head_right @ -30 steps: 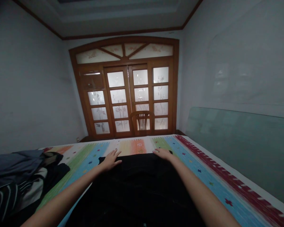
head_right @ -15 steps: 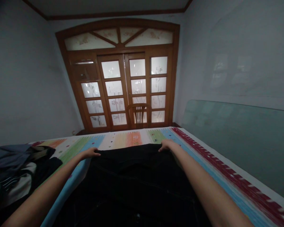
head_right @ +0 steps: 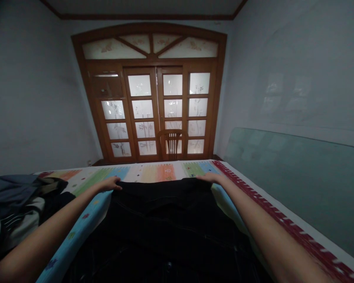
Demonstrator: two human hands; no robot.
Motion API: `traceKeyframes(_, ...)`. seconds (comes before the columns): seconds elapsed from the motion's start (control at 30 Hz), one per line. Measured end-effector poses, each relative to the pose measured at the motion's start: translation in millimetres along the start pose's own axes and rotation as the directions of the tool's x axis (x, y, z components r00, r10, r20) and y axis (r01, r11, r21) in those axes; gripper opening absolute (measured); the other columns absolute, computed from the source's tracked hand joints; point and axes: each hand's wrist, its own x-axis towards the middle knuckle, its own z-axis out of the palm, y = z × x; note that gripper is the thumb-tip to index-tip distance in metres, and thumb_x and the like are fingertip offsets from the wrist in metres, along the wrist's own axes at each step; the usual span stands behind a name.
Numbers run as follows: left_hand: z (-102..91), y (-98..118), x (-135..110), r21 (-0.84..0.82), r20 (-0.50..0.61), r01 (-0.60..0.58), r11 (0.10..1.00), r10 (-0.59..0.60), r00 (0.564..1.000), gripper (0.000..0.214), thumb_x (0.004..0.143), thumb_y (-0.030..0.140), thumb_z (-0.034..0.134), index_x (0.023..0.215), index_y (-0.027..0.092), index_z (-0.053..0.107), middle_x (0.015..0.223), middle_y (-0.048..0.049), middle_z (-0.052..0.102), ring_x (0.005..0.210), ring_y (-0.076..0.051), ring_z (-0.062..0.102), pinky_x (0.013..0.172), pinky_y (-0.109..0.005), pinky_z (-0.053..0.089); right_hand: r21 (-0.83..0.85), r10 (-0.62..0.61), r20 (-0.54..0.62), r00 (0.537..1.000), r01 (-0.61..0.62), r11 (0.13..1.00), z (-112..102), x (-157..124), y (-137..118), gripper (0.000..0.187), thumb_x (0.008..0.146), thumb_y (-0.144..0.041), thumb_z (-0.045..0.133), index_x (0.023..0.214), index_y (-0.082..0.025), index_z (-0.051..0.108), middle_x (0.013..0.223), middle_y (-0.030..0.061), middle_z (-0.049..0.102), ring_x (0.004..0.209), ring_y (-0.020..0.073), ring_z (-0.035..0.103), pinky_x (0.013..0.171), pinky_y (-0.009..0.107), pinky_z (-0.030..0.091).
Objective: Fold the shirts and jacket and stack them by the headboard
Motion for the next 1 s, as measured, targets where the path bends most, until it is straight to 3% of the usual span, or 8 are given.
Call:
traceKeyframes(0.17,-4.2,3.0,-9.6,0.012,-0.041,-0.022,1.0,0.022,0.999,0.018,0.059,0.028,0.055,0.074,0.017,0.057,0.08,-0.0022,0.062,0.077,-0.02,0.055,0.067,-0.025,0.041,-0.037,0.0,0.203,0.979,0.007,0.999,2.8,1.8,-13.4,0.03,0.074,-0.043,0.053,0.084,-0.018,0.065,0.086,0.0055,0.065,0.08,0.0204,0.059,0.07,0.03,0.045)
traceKeyframes(0.33,-5.7,6.2,-12.2,0.055,-0.06,-0.036,0.998,0.039,0.997,0.018,0.061,0.026,0.055,0.075,0.016,0.057,0.08,-0.0031,0.062,0.077,-0.02,0.055,0.065,-0.025,0.04,-0.171,0.03,0.197,0.98,0.004,0.985,5.5,-2.9,-19.8,0.024,0.078,-0.036,0.052,0.088,-0.015,0.059,0.091,0.0037,0.061,0.083,0.0157,0.056,0.077,0.034,0.042)
traceKeyframes(0.5,-18.9,8.4,-9.6,0.122,-0.096,-0.044,0.992,0.056,0.994,0.018,0.064,0.027,0.055,0.078,0.016,0.057,0.084,-0.0038,0.062,0.081,-0.021,0.056,0.065,-0.024,0.039,-0.302,0.033,0.019,0.999,-0.025,0.953,-5.2,-7.8,-19.8,0.02,0.079,-0.032,0.051,0.088,-0.016,0.058,0.096,0.0066,0.06,0.091,0.0195,0.053,0.08,0.038,0.038)
traceKeyframes(0.63,-42.9,10.3,-7.4,0.168,-0.195,-0.002,0.986,0.035,0.98,0.021,0.068,0.03,0.053,0.085,0.018,0.055,0.091,-0.0045,0.061,0.087,-0.021,0.055,0.067,-0.024,0.039,-0.364,-0.029,-0.188,0.982,-0.042,0.931,-23.5,-8.6,-22.6,0.016,0.079,-0.026,0.048,0.087,-0.018,0.059,0.096,0.0102,0.061,0.093,0.0254,0.052,0.077,0.038,0.032)
traceKeyframes(0.83,-80.5,16.2,-19.3,0.224,-0.41,0.099,0.969,0.002,0.912,0.022,0.075,0.03,0.045,0.093,0.018,0.051,0.097,-0.0071,0.06,0.094,-0.023,0.053,0.072,-0.027,0.037,-0.384,-0.12,-0.499,0.858,-0.095,0.918,-40.5,-13.1,-36.0,0.024,0.083,-0.02,0.033,0.092,-0.011,0.054,0.094,0.0154,0.057,0.09,0.0267,0.048,0.077,0.037,0.027)
traceKeyframes(0.93,-85.3,13.2,-37.6,0.246,-0.468,0.088,0.965,0.039,0.883,0.02,0.076,0.031,0.043,0.087,0.016,0.051,0.093,-0.0086,0.061,0.09,-0.023,0.054,0.072,-0.027,0.037,-0.375,-0.134,-0.581,0.803,-0.118,0.92,-39.9,-26.8,-32.9,0.024,0.083,-0.02,0.032,0.088,-0.011,0.054,0.088,0.0147,0.057,0.087,0.0258,0.048,0.076,0.035,0.026)
traceKeyframes(1.0,-81.1,7.7,-56.2,0.264,-0.498,0.017,0.964,0.121,0.859,0.019,0.075,0.031,0.043,0.083,0.016,0.051,0.086,-0.0077,0.062,0.084,-0.022,0.056,0.071,-0.028,0.038,-0.407,-0.194,-0.636,0.747,-0.111,0.907,-36.3,-43.5,-25.6,0.024,0.083,-0.021,0.033,0.082,-0.012,0.055,0.082,0.0125,0.058,0.081,0.0241,0.048,0.076,0.034,0.027)
